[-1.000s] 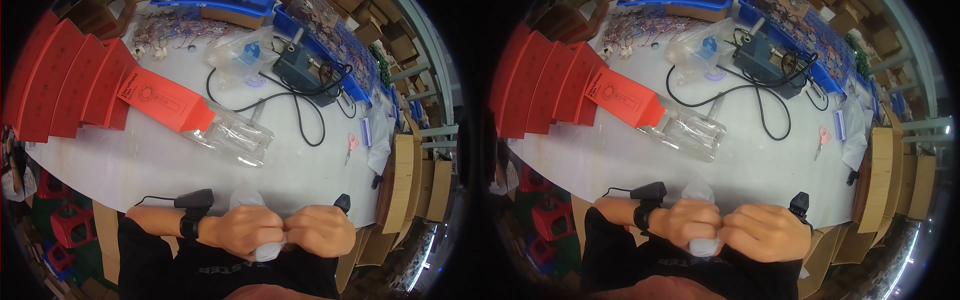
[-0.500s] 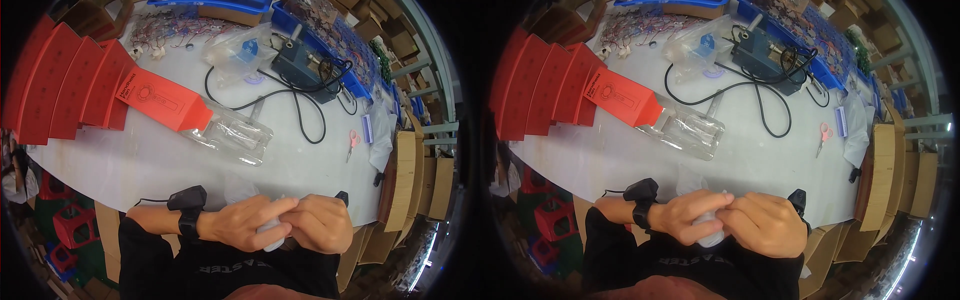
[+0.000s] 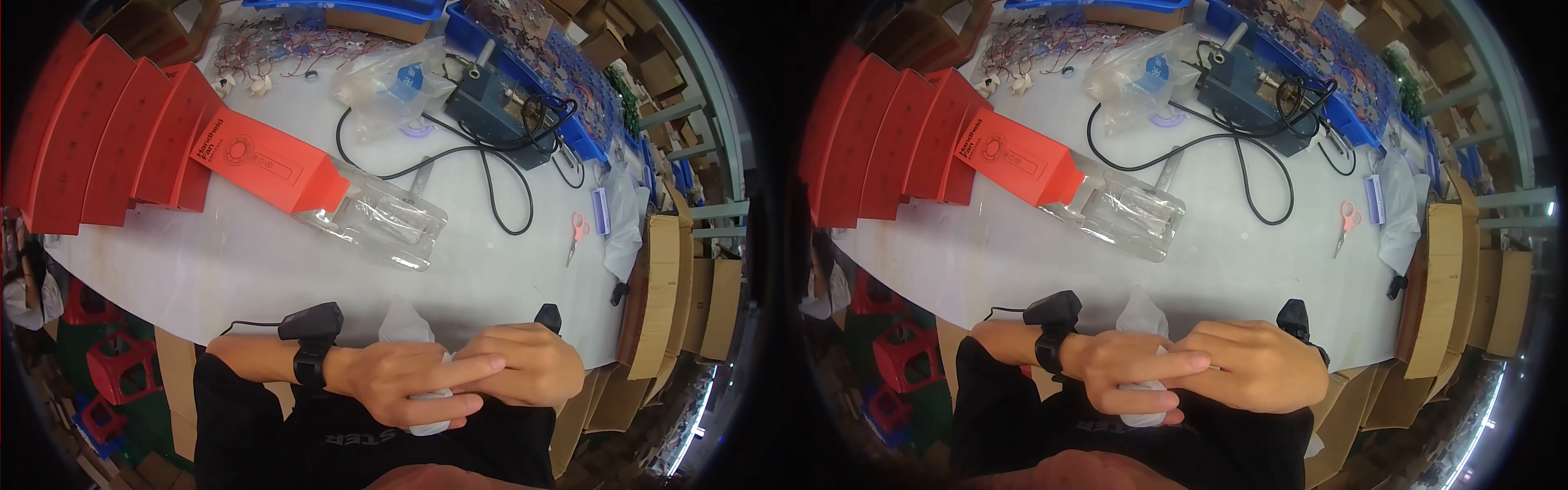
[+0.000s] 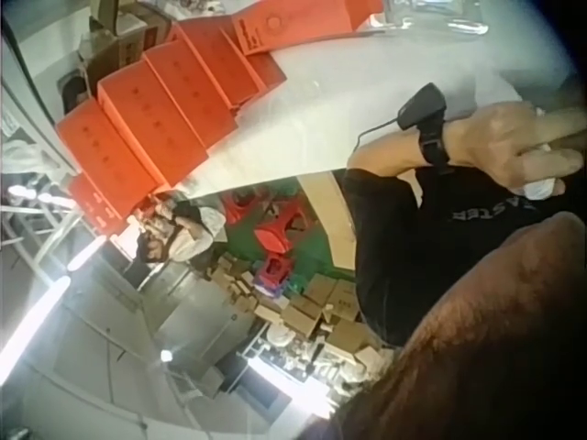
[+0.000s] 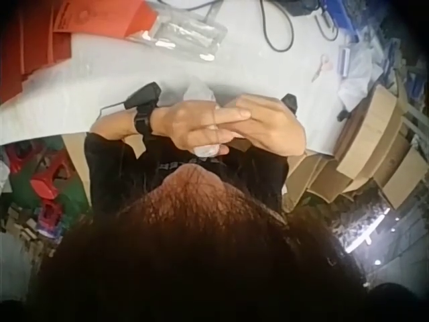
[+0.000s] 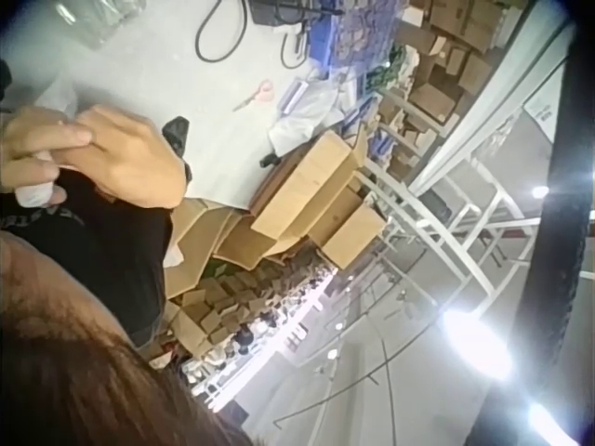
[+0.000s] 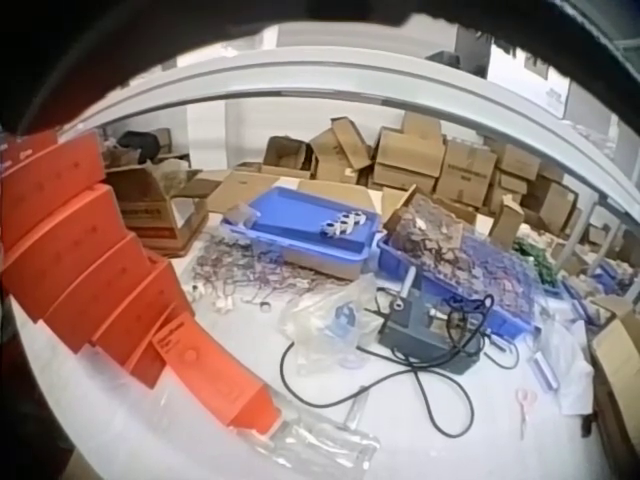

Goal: The person removes a handheld fan and a manual from a plastic bag, places them into a red box, and closes the box. After placing the box onto a stack and then into a cardboard container, they repeat the process with another fan.

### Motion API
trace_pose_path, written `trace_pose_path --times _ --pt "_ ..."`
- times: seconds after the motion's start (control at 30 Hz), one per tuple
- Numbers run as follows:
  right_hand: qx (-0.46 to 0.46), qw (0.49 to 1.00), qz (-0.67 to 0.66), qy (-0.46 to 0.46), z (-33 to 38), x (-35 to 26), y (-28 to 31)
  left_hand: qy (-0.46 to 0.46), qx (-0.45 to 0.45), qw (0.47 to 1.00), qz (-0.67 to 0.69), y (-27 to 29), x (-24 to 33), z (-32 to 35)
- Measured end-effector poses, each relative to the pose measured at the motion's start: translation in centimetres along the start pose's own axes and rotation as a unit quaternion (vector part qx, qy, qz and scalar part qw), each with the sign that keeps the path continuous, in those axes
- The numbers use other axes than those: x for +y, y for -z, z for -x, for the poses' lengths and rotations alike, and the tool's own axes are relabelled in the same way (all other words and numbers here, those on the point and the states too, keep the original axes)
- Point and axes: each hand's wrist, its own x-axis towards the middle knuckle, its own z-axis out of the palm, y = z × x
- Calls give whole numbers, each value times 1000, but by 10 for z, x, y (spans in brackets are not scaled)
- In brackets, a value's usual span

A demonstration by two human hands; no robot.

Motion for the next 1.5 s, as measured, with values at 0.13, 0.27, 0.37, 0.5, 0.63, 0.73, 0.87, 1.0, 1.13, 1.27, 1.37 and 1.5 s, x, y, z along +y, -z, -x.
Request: trace_pose_path --times 0.13,0.27,0.37,0.5,0.63,0.73,0.87,1.0,1.13,1.27,1.37,1.5 --pt "30 999 11 -25 -12 -4 4 6 -6 1000 13 0 -2 2" --pt "47 999 -4 -5 -17 1 0 61 -17 992 111 4 -3 0" --pt "31 999 14 29 -12 4 5 89 -15 986 138 3 -2 -5" --pt "55 996 17 70 -12 7 2 118 16 981 151 6 -2 -16" --pt "83 995 42 40 -16 1 2 191 53 968 156 1 -4 -7" --pt "94 993 63 19 -16 3 -1 238 56 952 186 -3 -7 9" --pt "100 991 92 11 -13 3 1 259 44 927 268 -6 -9 17" --pt "90 988 122 -5 -13 -2 5 289 45 913 284 2 -2 12" --pt "95 985 140 -27 -10 -5 9 331 10 918 218 14 -4 -3" --pt "110 986 125 23 -12 -1 8 274 -15 951 143 22 -1 -10" --pt "128 979 155 24 -12 -2 9 289 -28 943 160 22 3 -11" --pt "157 981 113 13 -8 2 7 261 -27 957 126 16 3 -13"
